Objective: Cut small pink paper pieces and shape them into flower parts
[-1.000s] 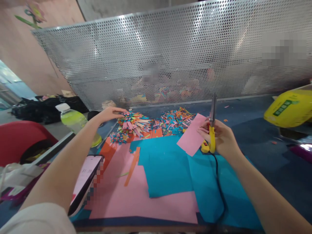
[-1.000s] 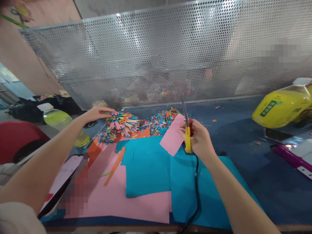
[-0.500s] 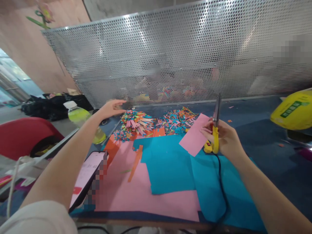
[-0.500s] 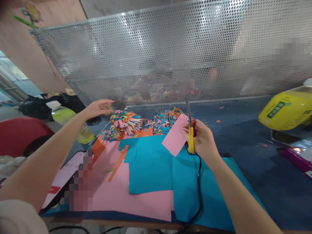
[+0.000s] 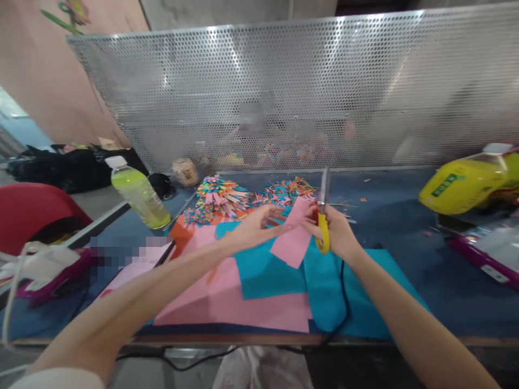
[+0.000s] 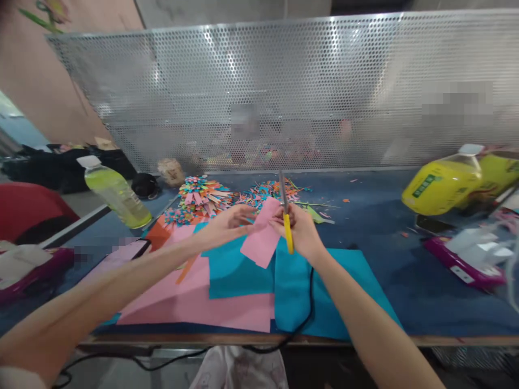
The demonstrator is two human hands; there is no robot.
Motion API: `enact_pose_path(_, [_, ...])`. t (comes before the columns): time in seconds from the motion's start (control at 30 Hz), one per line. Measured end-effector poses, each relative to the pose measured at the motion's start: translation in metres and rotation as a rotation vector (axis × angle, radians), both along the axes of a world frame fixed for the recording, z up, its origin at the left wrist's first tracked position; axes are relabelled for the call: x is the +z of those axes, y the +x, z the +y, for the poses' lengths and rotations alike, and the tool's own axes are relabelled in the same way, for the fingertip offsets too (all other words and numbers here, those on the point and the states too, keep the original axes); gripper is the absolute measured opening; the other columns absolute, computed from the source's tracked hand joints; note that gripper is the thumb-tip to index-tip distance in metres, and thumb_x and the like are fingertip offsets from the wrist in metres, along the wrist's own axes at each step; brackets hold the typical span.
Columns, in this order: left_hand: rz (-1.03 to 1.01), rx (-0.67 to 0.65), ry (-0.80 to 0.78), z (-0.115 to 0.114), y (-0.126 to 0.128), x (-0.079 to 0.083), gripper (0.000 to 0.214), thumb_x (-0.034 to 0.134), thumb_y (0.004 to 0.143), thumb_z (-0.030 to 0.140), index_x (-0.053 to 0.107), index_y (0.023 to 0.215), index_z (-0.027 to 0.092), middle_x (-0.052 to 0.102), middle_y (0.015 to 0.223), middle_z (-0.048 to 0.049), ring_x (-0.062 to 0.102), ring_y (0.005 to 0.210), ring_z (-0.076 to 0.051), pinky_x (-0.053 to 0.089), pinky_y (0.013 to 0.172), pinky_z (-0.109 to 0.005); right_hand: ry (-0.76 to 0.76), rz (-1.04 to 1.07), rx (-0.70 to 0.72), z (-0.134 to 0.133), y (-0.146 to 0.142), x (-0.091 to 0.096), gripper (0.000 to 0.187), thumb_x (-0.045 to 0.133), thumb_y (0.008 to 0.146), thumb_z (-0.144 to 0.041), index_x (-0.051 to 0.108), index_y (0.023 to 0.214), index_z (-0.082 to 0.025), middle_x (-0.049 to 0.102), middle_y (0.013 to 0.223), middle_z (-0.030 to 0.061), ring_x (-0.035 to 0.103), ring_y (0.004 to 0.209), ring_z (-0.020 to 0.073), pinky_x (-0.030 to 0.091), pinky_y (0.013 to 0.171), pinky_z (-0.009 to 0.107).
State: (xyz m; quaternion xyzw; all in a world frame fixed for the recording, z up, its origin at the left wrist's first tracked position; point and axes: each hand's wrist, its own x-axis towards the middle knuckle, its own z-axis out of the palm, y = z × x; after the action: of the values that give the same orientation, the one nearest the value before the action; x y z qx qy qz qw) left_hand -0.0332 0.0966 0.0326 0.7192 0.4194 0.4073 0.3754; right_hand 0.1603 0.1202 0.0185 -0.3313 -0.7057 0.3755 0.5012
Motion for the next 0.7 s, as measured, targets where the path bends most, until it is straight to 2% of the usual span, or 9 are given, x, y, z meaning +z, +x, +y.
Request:
enact_pose_path(0.07, [-0.080, 0.019, -0.010, -0.009, 0.020, -0.015, 0.031, 0.058, 0.071, 0.037, 0.057, 0.095, 0.017, 0.062, 0.091, -0.0064, 0.057, 0.077, -0.015, 0.045, 0.063, -0.026, -0.043, 0.014, 0.004, -0.001, -0.003, -0.001, 0.030, 0.067, 0.059, -0.041, 0.049, 0.073, -0.020, 0.052, 0.066, -0.0006, 0.054, 0.066, 0.0146, 0.047, 0.058, 0.028])
enact_pose_path(0.13, [-0.125, 0.054, -0.026, -0.015, 0.029, -0.023, 0.025, 0.056, 0.072, 0.037, 0.060, 0.086, 0.016, 0.062, 0.079, -0.0035, 0.055, 0.069, -0.014, 0.042, 0.058, -0.024, -0.056, 0.008, 0.005, -0.003, -0.005, -0.001, 0.031, 0.067, 0.058, -0.040, 0.048, 0.071, -0.020, 0.052, 0.066, -0.0010, 0.054, 0.064, 0.0136, 0.047, 0.059, 0.028])
enact_pose_path(0.27, [-0.212, 0.155, -0.067, -0.019, 0.024, -0.029, 0.023, 0.054, 0.074, 0.036, 0.059, 0.080, 0.015, 0.055, 0.065, 0.0011, 0.047, 0.056, -0.009, 0.035, 0.050, -0.020, -0.105, 0.065, 0.045, -0.007, -0.005, 0.001, 0.031, 0.068, 0.059, -0.038, 0.046, 0.071, -0.020, 0.050, 0.067, -0.0022, 0.051, 0.058, 0.0109, 0.046, 0.057, 0.027])
enact_pose_path(0.37, [-0.273, 0.252, -0.037, -0.016, 0.013, -0.039, 0.023, 0.051, 0.076, 0.037, 0.058, 0.078, 0.015, 0.050, 0.061, 0.0027, 0.042, 0.053, -0.008, 0.033, 0.048, -0.019, -0.104, 0.050, 0.020, -0.005, -0.002, 0.000, 0.029, 0.064, 0.063, -0.038, 0.044, 0.073, -0.020, 0.049, 0.068, -0.0026, 0.049, 0.055, 0.0100, 0.044, 0.053, 0.025])
enact_pose_path(0.43, [-0.313, 0.286, -0.034, -0.012, 0.008, -0.047, 0.024, 0.051, 0.076, 0.037, 0.058, 0.081, 0.015, 0.048, 0.058, 0.0035, 0.040, 0.051, -0.008, 0.032, 0.047, -0.019, -0.079, -0.030, -0.015, -0.001, 0.000, -0.001, 0.028, 0.062, 0.065, -0.039, 0.044, 0.075, -0.019, 0.049, 0.069, -0.0022, 0.047, 0.055, 0.0100, 0.043, 0.053, 0.025])
enact_pose_path(0.53, [-0.359, 0.290, -0.051, -0.010, 0.007, -0.054, 0.027, 0.051, 0.075, 0.039, 0.059, 0.088, 0.017, 0.048, 0.057, 0.0034, 0.042, 0.052, -0.009, 0.034, 0.048, -0.020, 0.007, -0.258, -0.064, 0.003, 0.006, -0.001, 0.027, 0.060, 0.067, -0.040, 0.047, 0.076, -0.018, 0.050, 0.068, -0.0011, 0.046, 0.058, 0.0112, 0.041, 0.055, 0.025])
enact_pose_path(0.6, [-0.371, 0.292, -0.036, -0.011, 0.007, -0.053, 0.027, 0.051, 0.075, 0.039, 0.059, 0.088, 0.018, 0.053, 0.063, 0.0018, 0.047, 0.059, -0.011, 0.038, 0.054, -0.021, 0.060, -0.421, -0.077, 0.004, 0.010, 0.001, 0.027, 0.060, 0.067, -0.040, 0.049, 0.076, -0.017, 0.051, 0.068, -0.0005, 0.046, 0.058, 0.0120, 0.038, 0.054, 0.025])
enact_pose_path(0.7, [-0.351, 0.322, 0.004, -0.014, 0.006, -0.047, 0.023, 0.052, 0.075, 0.039, 0.060, 0.081, 0.018, 0.056, 0.070, 0.0005, 0.050, 0.069, -0.013, 0.040, 0.063, -0.023, 0.058, -0.543, -0.058, 0.004, 0.016, 0.007, 0.028, 0.057, 0.069, -0.042, 0.052, 0.078, -0.016, 0.054, 0.072, 0.0011, 0.047, 0.061, 0.0130, 0.037, 0.054, 0.024])
